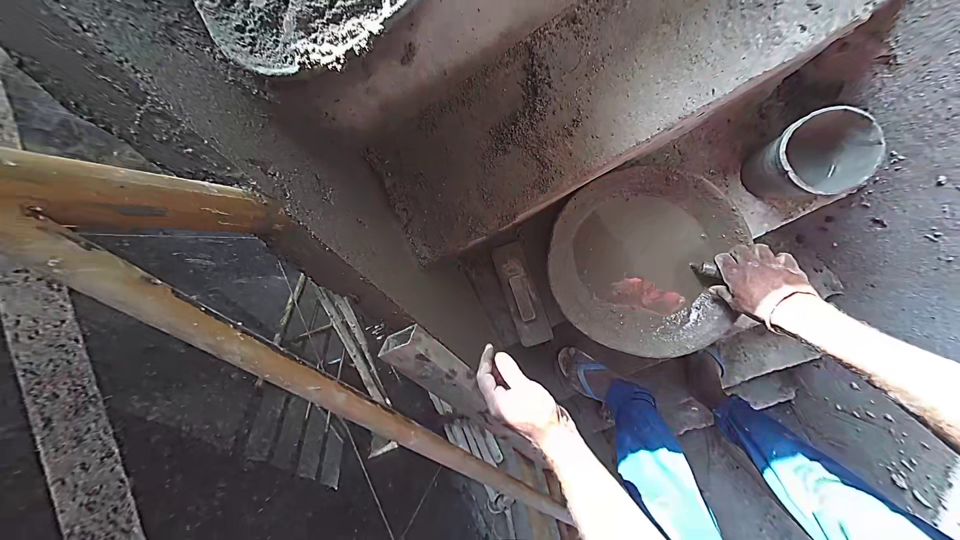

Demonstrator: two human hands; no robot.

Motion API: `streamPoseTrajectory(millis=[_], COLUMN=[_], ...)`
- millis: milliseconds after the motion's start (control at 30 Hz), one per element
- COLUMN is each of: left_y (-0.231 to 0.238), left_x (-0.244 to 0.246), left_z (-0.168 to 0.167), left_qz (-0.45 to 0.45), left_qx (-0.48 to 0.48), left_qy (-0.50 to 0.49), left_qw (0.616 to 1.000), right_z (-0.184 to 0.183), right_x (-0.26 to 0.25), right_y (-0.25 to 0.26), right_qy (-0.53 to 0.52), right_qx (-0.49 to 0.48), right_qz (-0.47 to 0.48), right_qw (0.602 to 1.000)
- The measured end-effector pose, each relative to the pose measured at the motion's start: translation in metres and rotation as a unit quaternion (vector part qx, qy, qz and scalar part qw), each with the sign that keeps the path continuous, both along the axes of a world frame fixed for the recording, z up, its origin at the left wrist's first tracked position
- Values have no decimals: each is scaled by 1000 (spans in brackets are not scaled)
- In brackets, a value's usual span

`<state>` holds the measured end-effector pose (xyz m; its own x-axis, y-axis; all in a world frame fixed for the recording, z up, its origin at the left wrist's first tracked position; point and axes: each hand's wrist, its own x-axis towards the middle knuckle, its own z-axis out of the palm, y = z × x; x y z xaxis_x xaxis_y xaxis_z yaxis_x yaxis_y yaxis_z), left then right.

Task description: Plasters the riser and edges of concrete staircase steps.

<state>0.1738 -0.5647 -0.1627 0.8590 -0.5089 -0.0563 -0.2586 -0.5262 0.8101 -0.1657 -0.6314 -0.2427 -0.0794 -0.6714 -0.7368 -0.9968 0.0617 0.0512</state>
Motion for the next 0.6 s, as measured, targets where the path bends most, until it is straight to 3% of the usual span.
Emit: streamPoseTrajectory(millis=[167,267,467,600], left_y=[-9,-16,-7,11], left_x=[-26,-42,-72,-91], left_z=[-1,2,10,27], left_qz=[-3,-7,62,26], left_qx=[-2,-5,-48,-56], left_qy=[90,134,178,183], left_qw=[996,991,981,981], right_z=[-7,12,56,83], right_x=[-10,-16,-19,-30], right_y=[-9,-8,3,12], right_qy=[-114,-141,-81,-99], right_qx=[53,76,61,39], right_qz=[59,3,-79,-126], right_qw=[990,987,992,986])
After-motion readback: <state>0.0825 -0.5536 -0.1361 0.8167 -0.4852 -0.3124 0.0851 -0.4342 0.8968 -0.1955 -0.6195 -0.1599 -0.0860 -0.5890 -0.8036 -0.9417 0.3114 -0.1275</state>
